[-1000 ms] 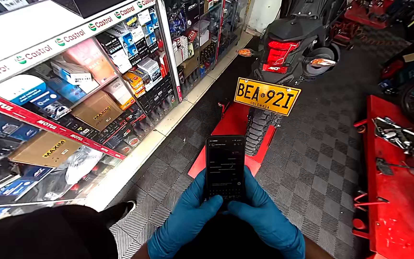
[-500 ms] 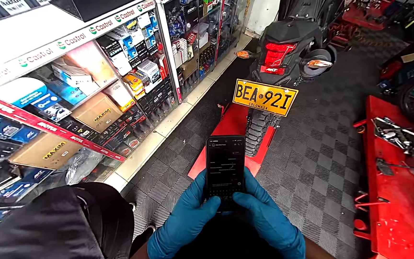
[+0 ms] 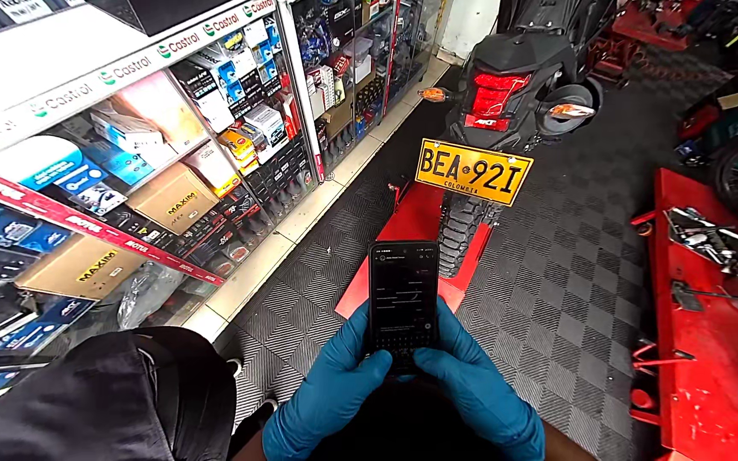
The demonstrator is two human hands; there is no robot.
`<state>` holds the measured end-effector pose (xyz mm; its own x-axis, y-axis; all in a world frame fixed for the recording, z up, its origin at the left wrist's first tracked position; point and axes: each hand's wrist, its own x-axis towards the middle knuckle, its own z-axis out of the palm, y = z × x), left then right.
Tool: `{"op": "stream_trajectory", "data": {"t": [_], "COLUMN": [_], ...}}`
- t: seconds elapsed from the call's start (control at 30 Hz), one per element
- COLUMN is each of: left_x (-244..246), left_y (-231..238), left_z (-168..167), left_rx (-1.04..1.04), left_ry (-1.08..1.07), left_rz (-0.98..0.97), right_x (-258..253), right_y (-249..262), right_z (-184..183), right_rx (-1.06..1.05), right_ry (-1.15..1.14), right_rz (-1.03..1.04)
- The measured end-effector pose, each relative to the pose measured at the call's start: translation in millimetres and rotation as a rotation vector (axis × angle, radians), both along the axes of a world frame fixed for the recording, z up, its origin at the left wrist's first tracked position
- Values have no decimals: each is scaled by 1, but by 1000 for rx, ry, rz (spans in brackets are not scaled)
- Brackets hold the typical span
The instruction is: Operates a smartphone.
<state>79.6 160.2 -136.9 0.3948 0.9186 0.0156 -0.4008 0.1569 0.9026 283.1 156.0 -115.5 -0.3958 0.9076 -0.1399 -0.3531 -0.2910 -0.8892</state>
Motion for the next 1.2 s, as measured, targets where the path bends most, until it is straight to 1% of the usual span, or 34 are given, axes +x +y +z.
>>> {"op": "stream_trajectory", "data": {"t": [0.17, 0.23, 0.37, 0.5, 0.77, 0.97, 1.2], "left_x": [0, 0, 1, -2, 1, 0, 0], "left_y": [-1, -1, -2, -2, -2, 2, 4], "left_z": [-1, -1, -1, -4, -4, -6, -7], "left_rx": [31, 38, -2, 1, -35, -40, -21], "left_ry": [28, 30, 33, 9, 12, -18, -33], "left_rz": [-59, -68, -14, -16, -42, -40, -58], "right_x": [-8, -8, -5, -4, -1, 9, 7], "right_y": [2, 3, 1, -1, -2, -1, -1], "right_z": [3, 3, 1, 1, -1, -8, -8], "right_rx": [-75, -86, -24, -22, -38, 0, 10], "right_ry": [-63, -65, -20, -16, -18, 59, 31], "right_rz": [-118, -133, -61, -19, -68, 29, 8]}}
